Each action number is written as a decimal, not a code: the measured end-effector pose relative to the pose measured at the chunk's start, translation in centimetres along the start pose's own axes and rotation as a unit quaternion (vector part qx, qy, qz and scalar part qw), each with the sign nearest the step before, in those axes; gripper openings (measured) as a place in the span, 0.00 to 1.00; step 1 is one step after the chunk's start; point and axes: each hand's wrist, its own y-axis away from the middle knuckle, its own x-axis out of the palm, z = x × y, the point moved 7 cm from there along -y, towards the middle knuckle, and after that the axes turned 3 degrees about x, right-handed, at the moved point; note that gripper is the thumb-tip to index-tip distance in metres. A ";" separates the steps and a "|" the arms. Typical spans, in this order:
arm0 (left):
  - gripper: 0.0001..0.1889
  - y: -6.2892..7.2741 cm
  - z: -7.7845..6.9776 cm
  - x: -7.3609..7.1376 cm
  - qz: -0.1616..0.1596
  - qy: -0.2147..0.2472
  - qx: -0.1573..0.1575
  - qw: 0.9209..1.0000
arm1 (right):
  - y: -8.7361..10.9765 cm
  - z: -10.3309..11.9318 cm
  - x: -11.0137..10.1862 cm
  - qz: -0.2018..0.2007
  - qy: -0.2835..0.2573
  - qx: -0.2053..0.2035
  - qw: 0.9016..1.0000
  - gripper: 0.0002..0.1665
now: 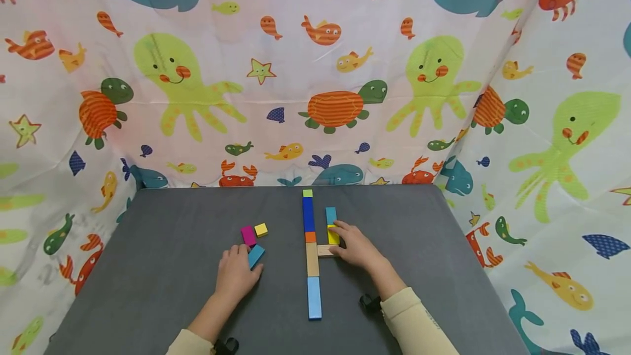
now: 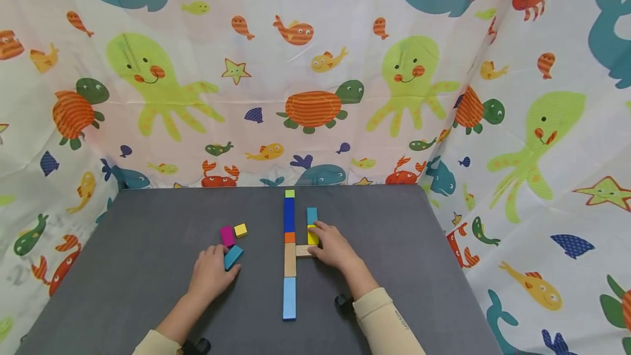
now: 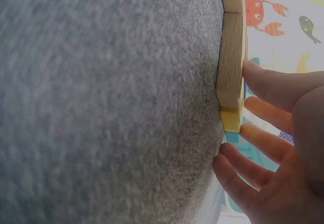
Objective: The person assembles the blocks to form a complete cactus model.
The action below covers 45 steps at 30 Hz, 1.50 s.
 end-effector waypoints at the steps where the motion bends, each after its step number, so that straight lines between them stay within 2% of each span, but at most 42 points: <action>1: 0.30 -0.1 -0.1 0.1 0.001 -0.001 0.002 1.000 | 0.0 -0.1 0.0 0.001 0.000 0.003 1.000 0.33; 8: 0.22 -0.5 -1.1 0.1 -0.010 -0.004 0.035 0.999 | 0.3 -0.3 -0.1 -0.004 -0.007 0.015 1.000 0.32; 14: 0.21 -1.2 -2.2 0.1 0.000 -0.014 0.049 0.999 | 0.2 -0.2 0.2 -0.004 -0.002 0.010 1.000 0.33; 19: 0.21 -2.3 -3.7 0.1 0.008 -0.018 0.068 0.998 | 0.3 -0.1 0.1 -0.010 -0.007 0.008 1.000 0.34; 27: 0.16 -4.0 -6.5 0.4 0.002 -0.034 0.133 0.991 | 0.3 -0.4 0.3 -0.005 0.005 0.005 1.000 0.37; 37: 0.18 -7.0 -8.9 1.6 0.030 -0.039 0.124 0.991 | 0.4 -0.8 0.3 0.001 0.019 0.002 1.000 0.38; 45: 0.18 -8.4 -9.4 2.5 0.033 -0.048 0.126 0.990 | 0.3 -0.7 0.3 0.000 0.012 -0.003 1.000 0.38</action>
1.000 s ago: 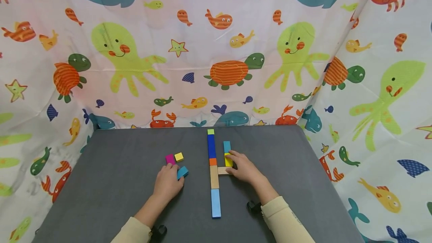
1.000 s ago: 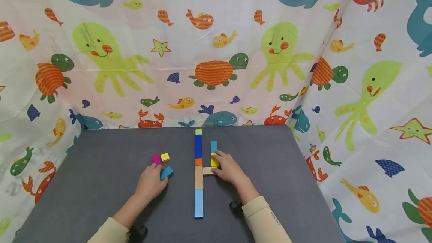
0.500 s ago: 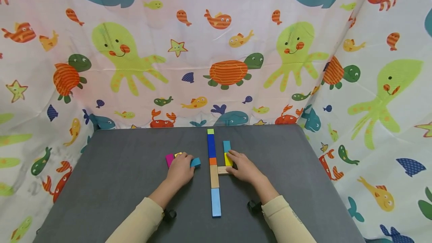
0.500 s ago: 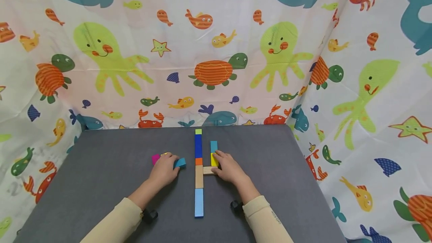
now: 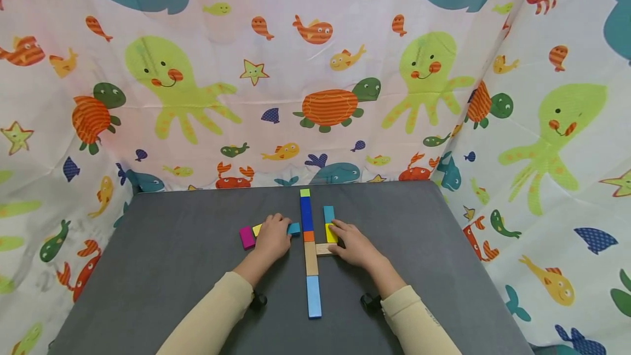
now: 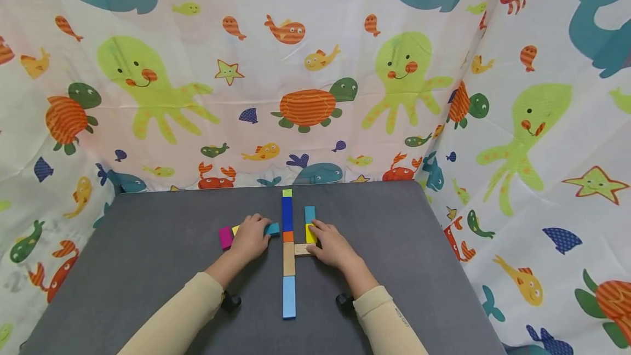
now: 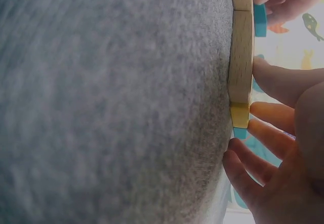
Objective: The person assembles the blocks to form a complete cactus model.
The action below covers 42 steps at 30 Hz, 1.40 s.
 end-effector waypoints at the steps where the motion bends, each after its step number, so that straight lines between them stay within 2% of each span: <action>1: 0.18 -0.1 0.0 0.1 0.000 0.000 0.002 1.000 | 0.0 0.0 0.0 0.000 -0.001 0.001 1.000 0.38; 6: 0.19 -0.5 0.2 0.9 0.015 0.011 0.000 1.000 | 0.1 0.1 0.0 0.002 0.000 0.012 1.000 0.38; 13: 0.21 -0.7 0.1 1.7 0.031 0.017 -0.006 0.999 | 0.1 0.2 -0.1 0.001 0.001 0.004 1.000 0.38; 18: 0.25 -0.3 0.0 1.5 0.009 0.013 0.023 1.000 | 0.2 0.2 -0.1 0.002 -0.001 0.012 1.000 0.38; 22: 0.27 0.5 0.4 0.7 -0.016 0.028 0.038 0.999 | 0.3 0.3 -0.1 -0.001 -0.003 0.012 1.000 0.38; 28: 0.28 1.7 2.1 -0.6 -0.045 0.059 0.035 0.997 | 0.3 0.4 0.0 -0.003 -0.003 0.013 1.000 0.38; 33: 0.31 2.6 3.9 -1.6 -0.054 0.072 0.023 0.996 | 0.2 0.2 0.0 -0.006 0.001 0.013 1.000 0.38; 37: 0.34 3.3 5.4 -1.9 -0.041 0.084 0.009 0.996 | 0.3 0.1 0.1 -0.008 -0.002 0.014 1.000 0.38; 42: 0.38 4.0 7.6 -2.0 -0.022 0.122 -0.025 0.992 | 0.3 0.1 0.1 -0.009 -0.002 0.013 1.000 0.38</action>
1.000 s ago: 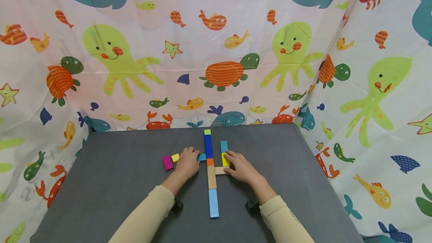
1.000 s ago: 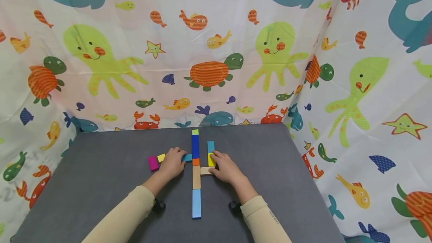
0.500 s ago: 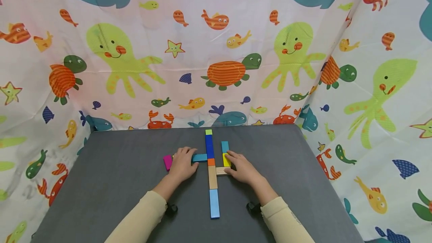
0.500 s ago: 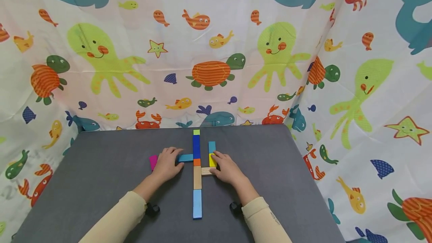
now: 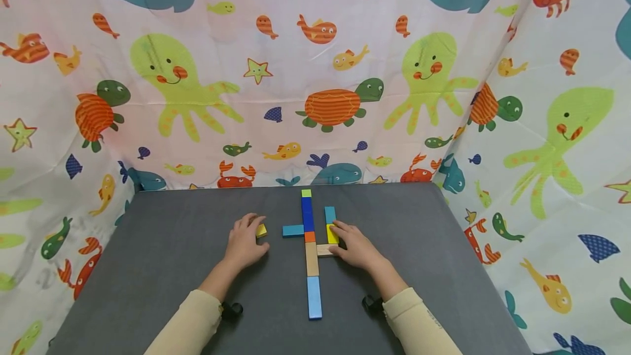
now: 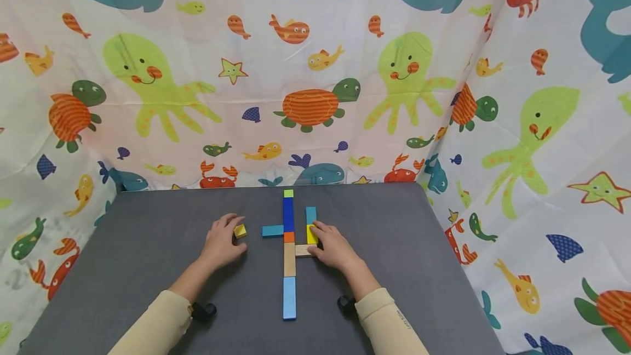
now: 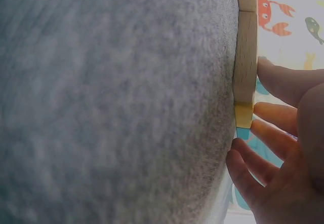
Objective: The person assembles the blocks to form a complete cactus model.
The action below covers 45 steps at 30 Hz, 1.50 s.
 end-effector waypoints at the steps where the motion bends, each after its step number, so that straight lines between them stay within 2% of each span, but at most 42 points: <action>1: 0.38 0.0 0.4 -0.1 0.002 0.007 -0.007 1.000 | 0.0 0.0 0.0 0.000 0.000 0.000 1.000 0.38; 5: 0.41 0.2 2.1 -0.6 0.005 0.033 -0.034 0.999 | 0.1 -0.1 0.1 0.000 -0.001 -0.001 1.000 0.37; 10: 0.43 0.4 3.8 -0.3 0.017 0.064 -0.054 0.996 | 0.2 -0.3 0.1 0.002 0.000 0.001 1.000 0.37; 13: 0.42 0.5 4.3 -0.4 0.022 0.078 -0.061 0.995 | 0.2 -0.3 0.0 0.001 -0.001 -0.001 1.000 0.37; 23: 0.36 0.6 4.7 -0.8 0.026 0.088 -0.069 0.993 | 0.3 -0.3 0.2 0.000 -0.001 -0.009 1.000 0.37; 32: 0.36 0.7 5.5 -0.7 0.033 0.087 -0.075 0.993 | 0.5 -0.3 0.3 -0.003 -0.010 -0.010 1.000 0.37; 39: 0.35 0.2 5.6 -1.2 0.031 0.098 -0.089 0.991 | 0.3 -0.3 0.2 -0.005 -0.002 -0.009 1.000 0.37; 45: 0.34 -0.6 6.2 -1.8 0.019 0.094 -0.096 0.991 | 0.1 -0.2 0.2 0.000 0.000 -0.007 1.000 0.38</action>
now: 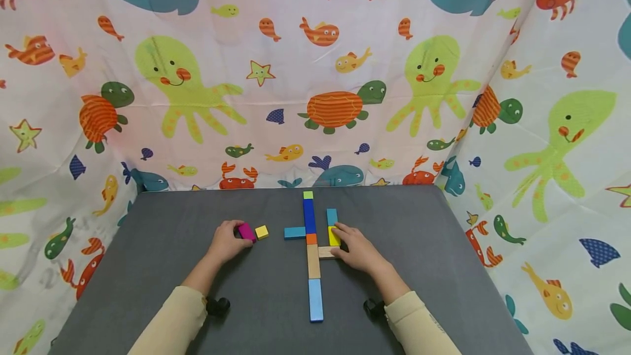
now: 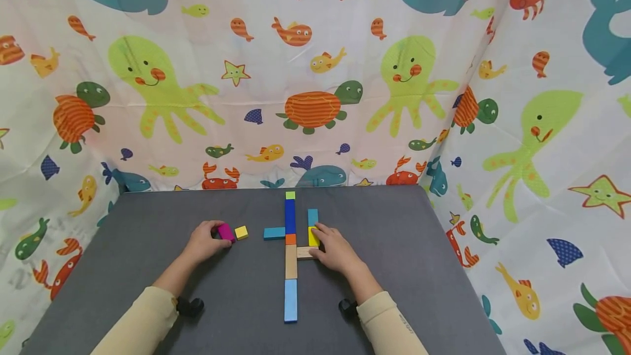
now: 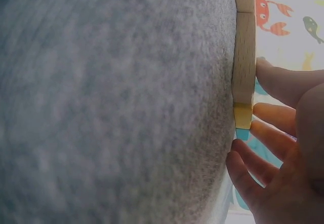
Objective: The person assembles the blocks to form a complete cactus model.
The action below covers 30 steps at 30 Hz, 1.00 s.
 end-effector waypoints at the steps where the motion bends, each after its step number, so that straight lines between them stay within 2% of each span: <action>1: 0.34 -0.2 0.1 -0.1 -0.001 0.003 -0.001 1.000 | 0.0 0.0 0.0 -0.001 -0.001 -0.002 1.000 0.38; 6: 0.35 -0.9 -0.1 -0.2 -0.004 0.020 -0.006 1.000 | 0.1 0.1 0.0 0.001 -0.002 -0.002 1.000 0.38; 13: 0.34 -2.1 -1.4 -0.4 -0.006 -0.008 0.007 1.000 | -0.1 0.0 0.0 -0.003 0.000 -0.001 1.000 0.38; 19: 0.35 -2.4 -2.3 -0.9 -0.021 -0.006 -0.002 1.000 | -0.2 0.1 0.1 -0.003 -0.006 -0.006 1.000 0.38; 23: 0.35 -2.8 -3.8 -0.4 -0.008 0.003 0.026 1.000 | -0.2 0.1 0.1 -0.001 -0.005 -0.008 1.000 0.38; 27: 0.35 -3.6 -5.3 0.8 0.019 0.004 0.066 0.998 | -0.1 0.1 0.1 -0.002 -0.005 -0.013 1.000 0.38; 30: 0.35 -4.2 -6.1 1.8 0.032 0.004 0.076 0.997 | -0.1 -0.1 0.0 -0.002 -0.003 -0.014 1.000 0.38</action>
